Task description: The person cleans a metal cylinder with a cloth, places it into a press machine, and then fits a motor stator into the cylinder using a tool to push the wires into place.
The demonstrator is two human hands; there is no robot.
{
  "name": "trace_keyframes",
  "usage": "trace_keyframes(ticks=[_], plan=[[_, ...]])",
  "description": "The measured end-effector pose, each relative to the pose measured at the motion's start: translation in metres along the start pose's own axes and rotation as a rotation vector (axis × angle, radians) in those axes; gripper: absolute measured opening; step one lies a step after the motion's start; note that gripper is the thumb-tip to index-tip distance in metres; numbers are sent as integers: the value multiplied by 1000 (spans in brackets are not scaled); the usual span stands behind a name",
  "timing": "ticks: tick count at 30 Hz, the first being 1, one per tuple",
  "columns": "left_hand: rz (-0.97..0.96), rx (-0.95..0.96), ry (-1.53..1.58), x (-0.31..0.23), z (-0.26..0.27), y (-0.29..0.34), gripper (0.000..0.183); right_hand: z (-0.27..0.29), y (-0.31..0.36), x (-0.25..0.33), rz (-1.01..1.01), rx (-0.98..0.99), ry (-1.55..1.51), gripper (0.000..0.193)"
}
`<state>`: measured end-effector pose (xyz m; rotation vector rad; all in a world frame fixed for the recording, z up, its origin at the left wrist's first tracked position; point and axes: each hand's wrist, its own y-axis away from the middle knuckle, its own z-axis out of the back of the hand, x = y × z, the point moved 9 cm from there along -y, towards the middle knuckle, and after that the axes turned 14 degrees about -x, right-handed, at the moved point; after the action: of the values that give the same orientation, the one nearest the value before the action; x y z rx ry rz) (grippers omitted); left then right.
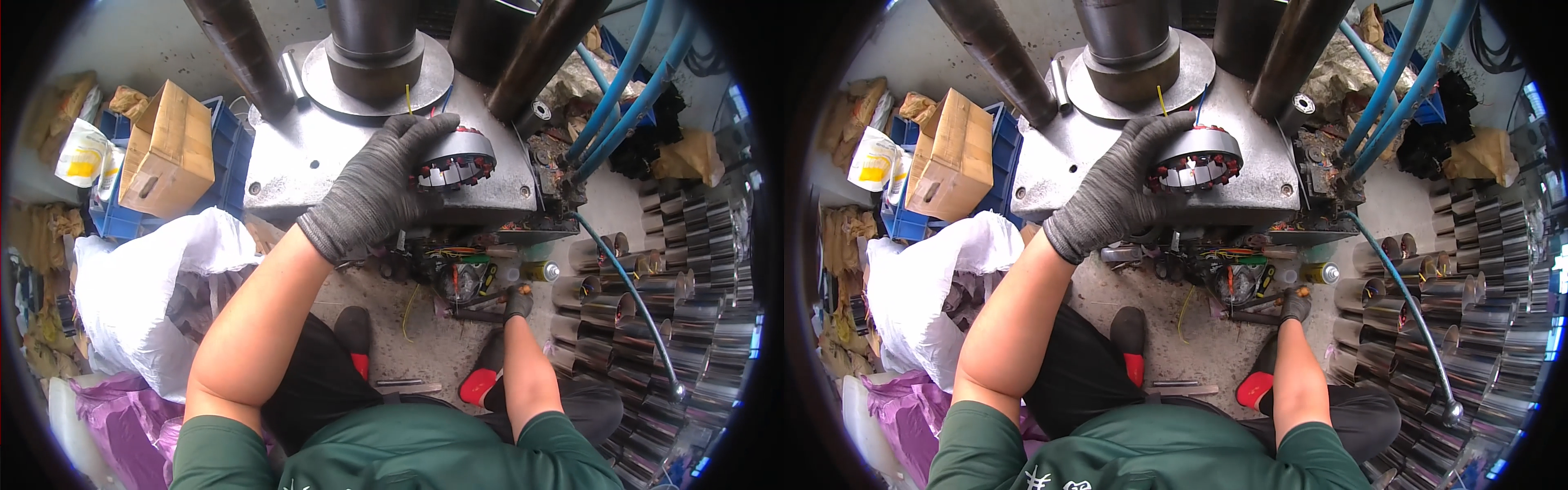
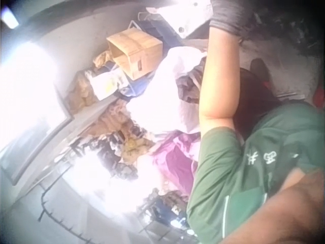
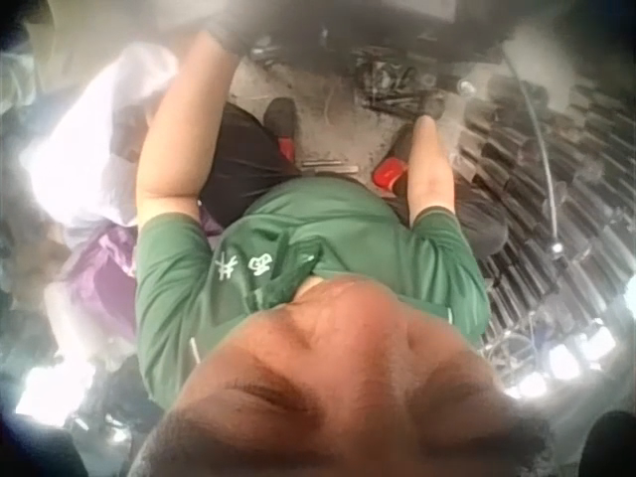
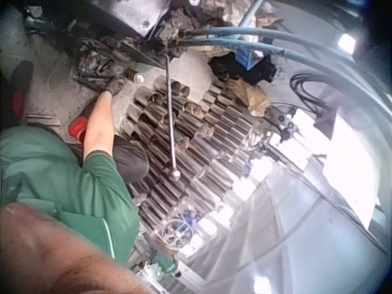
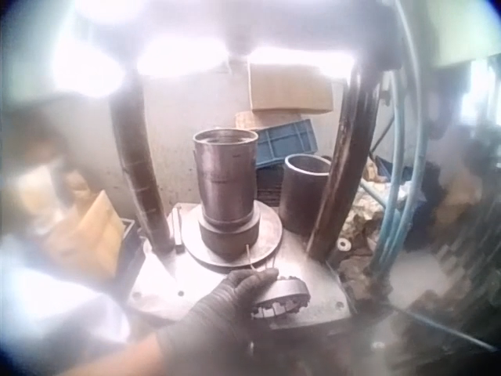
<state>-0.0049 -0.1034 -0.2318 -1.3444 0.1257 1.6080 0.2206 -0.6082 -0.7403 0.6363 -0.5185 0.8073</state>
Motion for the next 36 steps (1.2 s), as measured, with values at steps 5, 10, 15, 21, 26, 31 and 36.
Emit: trace_keyframes(ticks=[5,10,15,21,26,31,36], plan=[[61,91,-158,9,10,4,89,-13,145,121,700,312,266,39],[190,151,181,6,4,0,80,56,292,250,1226,664,105,36],[59,129,-43,20,4,6,82,158,432,377,966,1053,-174,30],[67,66,-117,19,-9,6,92,188,452,419,910,1097,-788,35],[23,-55,21,28,-10,2,90,179,465,434,1089,1066,-870,41],[240,-16,321,55,-15,-1,93,159,481,443,1192,973,-635,46],[225,-10,266,48,-12,-4,96,147,463,458,993,947,-809,38]])
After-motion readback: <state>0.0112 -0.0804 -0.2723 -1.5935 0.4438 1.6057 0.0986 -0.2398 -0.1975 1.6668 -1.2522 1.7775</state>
